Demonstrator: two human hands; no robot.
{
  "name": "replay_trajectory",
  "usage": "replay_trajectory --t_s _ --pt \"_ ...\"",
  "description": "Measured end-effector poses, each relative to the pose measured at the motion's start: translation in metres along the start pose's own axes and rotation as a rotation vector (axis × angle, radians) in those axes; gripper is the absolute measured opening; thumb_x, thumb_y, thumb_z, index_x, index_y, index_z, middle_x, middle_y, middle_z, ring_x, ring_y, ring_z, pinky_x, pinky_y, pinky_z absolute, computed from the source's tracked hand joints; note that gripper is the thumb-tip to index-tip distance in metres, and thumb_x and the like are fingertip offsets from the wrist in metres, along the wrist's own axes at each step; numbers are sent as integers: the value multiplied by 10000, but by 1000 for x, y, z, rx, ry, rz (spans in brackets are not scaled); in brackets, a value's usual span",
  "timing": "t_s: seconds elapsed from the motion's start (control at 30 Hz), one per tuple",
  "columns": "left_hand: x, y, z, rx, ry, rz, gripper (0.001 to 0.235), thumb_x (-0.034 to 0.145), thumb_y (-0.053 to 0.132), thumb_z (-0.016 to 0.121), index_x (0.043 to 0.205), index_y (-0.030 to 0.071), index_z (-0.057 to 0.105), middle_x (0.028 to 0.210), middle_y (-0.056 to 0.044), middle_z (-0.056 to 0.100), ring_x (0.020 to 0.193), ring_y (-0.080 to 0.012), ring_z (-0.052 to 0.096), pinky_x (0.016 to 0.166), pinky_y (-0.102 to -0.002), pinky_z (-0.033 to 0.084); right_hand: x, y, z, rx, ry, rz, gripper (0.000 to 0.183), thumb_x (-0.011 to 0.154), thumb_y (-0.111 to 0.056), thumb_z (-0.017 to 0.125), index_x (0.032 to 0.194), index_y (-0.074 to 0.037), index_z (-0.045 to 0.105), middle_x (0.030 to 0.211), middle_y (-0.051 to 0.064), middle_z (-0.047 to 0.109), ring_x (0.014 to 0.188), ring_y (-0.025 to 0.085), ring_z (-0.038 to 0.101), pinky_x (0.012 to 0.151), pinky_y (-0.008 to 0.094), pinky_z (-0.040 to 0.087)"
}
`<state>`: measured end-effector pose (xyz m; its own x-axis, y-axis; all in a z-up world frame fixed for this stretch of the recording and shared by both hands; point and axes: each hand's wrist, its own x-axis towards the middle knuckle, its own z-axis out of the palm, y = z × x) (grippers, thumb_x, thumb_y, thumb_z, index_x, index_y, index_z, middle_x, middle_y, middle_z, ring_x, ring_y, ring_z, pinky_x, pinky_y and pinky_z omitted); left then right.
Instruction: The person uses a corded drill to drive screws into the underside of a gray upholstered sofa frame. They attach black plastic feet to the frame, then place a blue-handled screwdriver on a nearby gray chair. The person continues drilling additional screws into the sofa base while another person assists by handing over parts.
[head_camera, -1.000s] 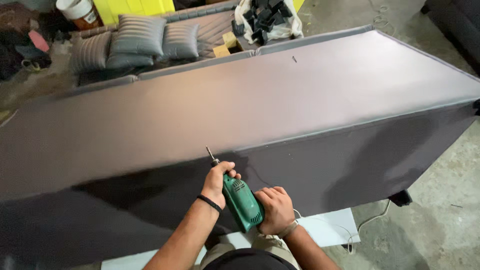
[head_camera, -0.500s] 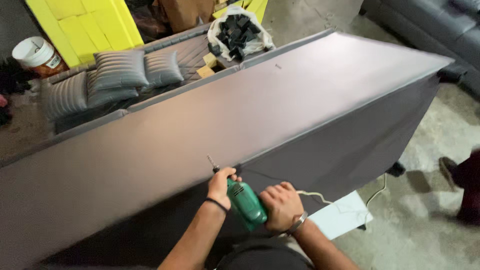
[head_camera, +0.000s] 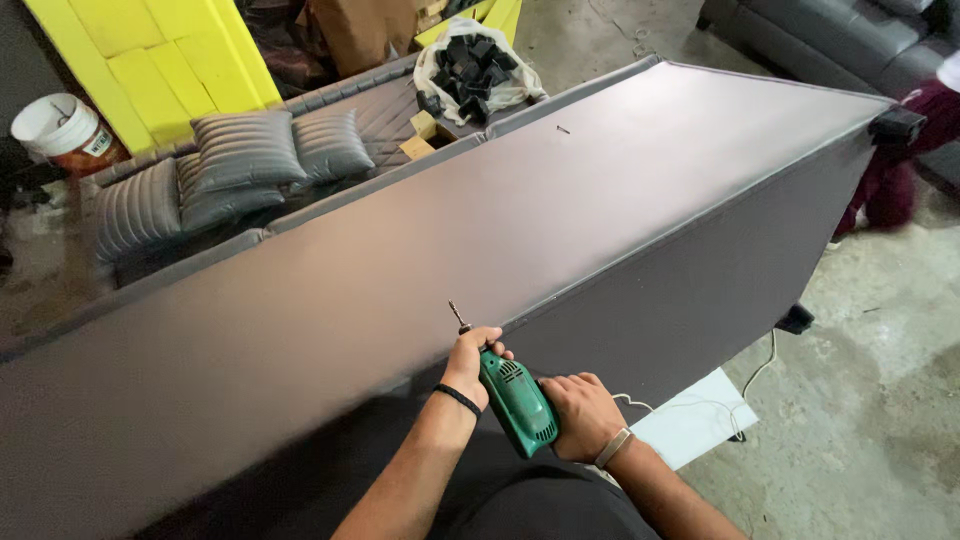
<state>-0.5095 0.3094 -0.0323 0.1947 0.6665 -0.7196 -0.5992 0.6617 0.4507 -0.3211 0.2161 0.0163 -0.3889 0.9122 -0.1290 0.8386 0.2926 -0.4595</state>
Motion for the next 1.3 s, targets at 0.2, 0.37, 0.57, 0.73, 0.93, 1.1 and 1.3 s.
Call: replay_trajectory --t_s 0.2,0.37,0.57,0.73,0.93,1.1,1.3 --pt "6 -2 13 16 -18 0 213 799 135 698 720 120 501 631 -52 585 656 -241 634 632 -394 538 0 14 1 -8 35 -4 530 622 -130 752 1133 -65 629 984 89 714 983 286 664 1015 445 410" --pt "16 -9 18 3 -23 -15 217 809 142 705 722 124 506 637 -51 585 656 -237 633 625 -392 533 -1 28 3 14 55 12 554 630 -124 740 1172 -74 638 977 83 712 965 281 663 1008 440 405" --pt "55 0 9 -50 -102 27 178 865 205 723 805 107 587 726 -78 640 712 -239 660 704 -403 560 23 43 6 -52 107 -2 630 603 -106 737 1220 -54 626 989 100 701 1013 266 656 1016 455 389" --pt "78 28 -27 769 135 536 488 1015 540 573 1072 69 689 1053 -64 680 1009 -215 632 951 -440 511 73 51 2 -34 183 23 544 693 -132 744 1227 -93 647 993 78 703 1035 263 652 984 464 402" --pt "61 28 -55 1954 293 541 798 890 679 554 1525 230 375 1655 -32 267 1524 -233 204 1203 -622 137 130 54 -14 -115 -18 209 368 876 -278 713 1217 -146 672 1042 66 714 1041 255 672 989 428 440" --pt "49 39 -35 2030 245 351 1148 713 715 748 1603 237 203 1694 -11 125 1551 -225 86 1220 -612 94 151 53 -26 -174 -67 198 454 825 -340 746 1222 -139 652 1146 81 706 1149 266 642 994 442 426" --pt "38 44 -24 1992 251 287 1194 643 638 865 1582 279 219 1687 0 138 1551 -219 119 1248 -590 99 158 51 -22 -385 -114 174 463 787 -210 704 1236 -125 633 1105 108 717 1102 276 661 969 453 440"
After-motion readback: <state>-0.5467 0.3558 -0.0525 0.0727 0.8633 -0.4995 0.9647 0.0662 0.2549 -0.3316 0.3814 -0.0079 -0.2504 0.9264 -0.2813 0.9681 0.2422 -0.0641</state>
